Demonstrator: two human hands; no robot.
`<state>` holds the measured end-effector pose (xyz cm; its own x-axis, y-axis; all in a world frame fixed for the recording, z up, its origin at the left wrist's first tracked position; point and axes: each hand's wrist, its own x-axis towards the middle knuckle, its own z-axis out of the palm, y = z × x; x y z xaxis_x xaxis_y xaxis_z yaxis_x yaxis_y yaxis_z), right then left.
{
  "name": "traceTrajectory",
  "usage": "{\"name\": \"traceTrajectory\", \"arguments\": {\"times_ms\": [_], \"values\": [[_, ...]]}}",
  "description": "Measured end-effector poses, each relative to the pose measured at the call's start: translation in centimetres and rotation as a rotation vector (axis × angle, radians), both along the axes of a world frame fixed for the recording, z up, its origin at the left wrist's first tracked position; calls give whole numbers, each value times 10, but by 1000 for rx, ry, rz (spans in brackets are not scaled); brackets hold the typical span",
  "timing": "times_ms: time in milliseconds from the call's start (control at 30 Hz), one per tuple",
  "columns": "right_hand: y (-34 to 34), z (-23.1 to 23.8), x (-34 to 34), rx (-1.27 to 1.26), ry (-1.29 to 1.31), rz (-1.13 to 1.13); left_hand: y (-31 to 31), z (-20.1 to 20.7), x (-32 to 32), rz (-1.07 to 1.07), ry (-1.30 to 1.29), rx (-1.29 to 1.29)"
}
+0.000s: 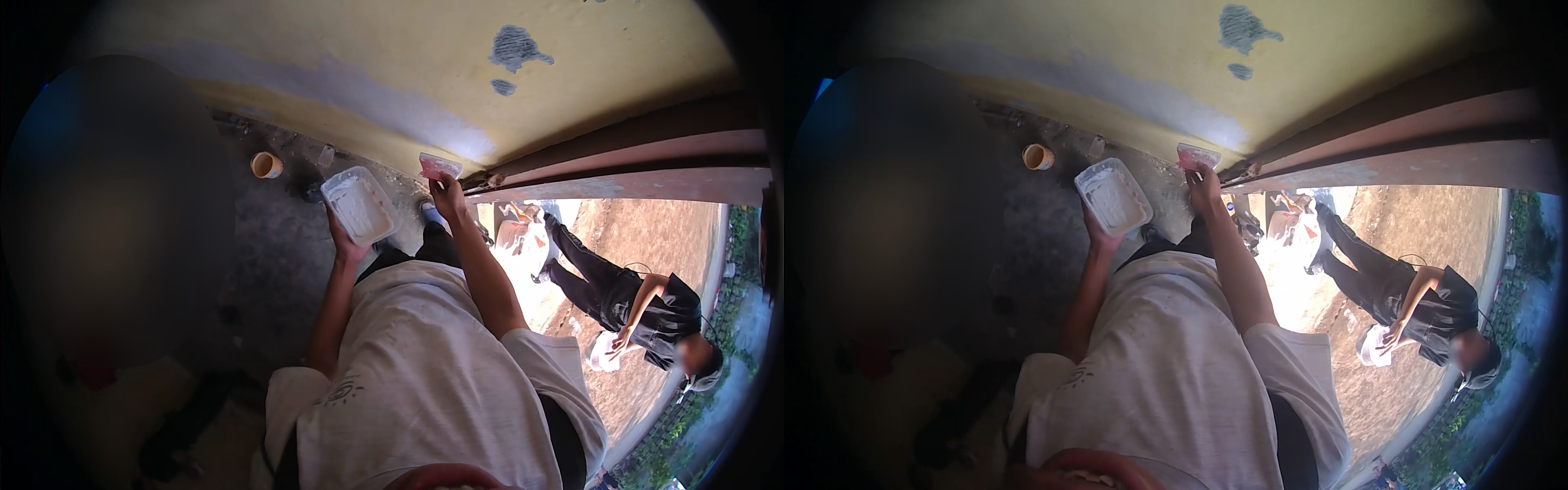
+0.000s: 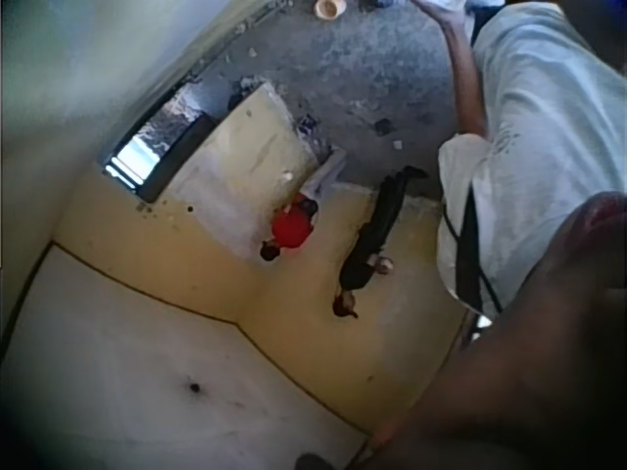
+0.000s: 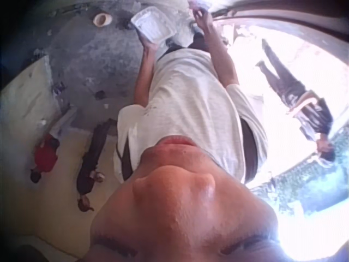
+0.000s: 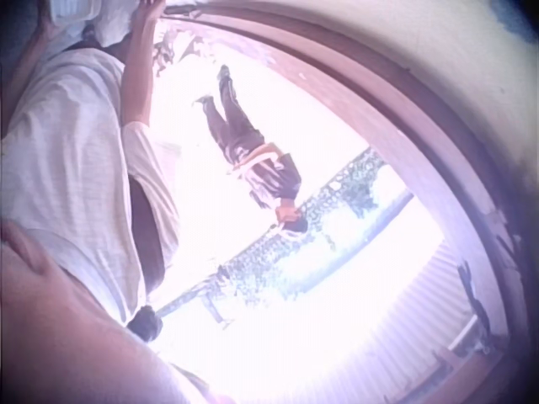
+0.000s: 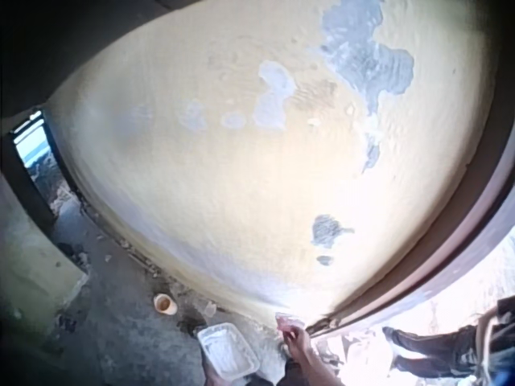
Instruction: The person applies a white patching compound to a hole in a wall using a red putty knife, repeatedly scraping and smoothing the substance over the damaged area while holding a small white container.
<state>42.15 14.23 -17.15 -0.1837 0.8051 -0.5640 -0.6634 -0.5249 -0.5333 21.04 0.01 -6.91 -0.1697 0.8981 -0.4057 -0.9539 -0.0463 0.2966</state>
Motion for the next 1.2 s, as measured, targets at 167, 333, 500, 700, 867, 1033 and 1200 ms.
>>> {"name": "traceTrajectory", "arguments": {"times_ms": [167, 333, 500, 700, 867, 1033, 1200], "values": [[42, 30, -15, -39, 218, -258, 8, -4, -3, -47, 2, 6], [46, 160, -6, 65, 372, -275, 19, -4, 3, -47, 10, 29], [7, 250, -2, 263, 254, -152, 28, -1, 7, -21, 4, -2], [-8, 144, 18, 87, 77, 8, 24, -20, 4, -7, -3, 8], [10, -34, 32, -170, 92, -3, 38, -8, 6, -23, -59, 1], [45, -31, 40, -142, 171, -104, 48, -10, 9, -36, -26, -22], [80, 40, 45, -172, 262, -265, 94, -15, 18, -79, -80, 2]]}}
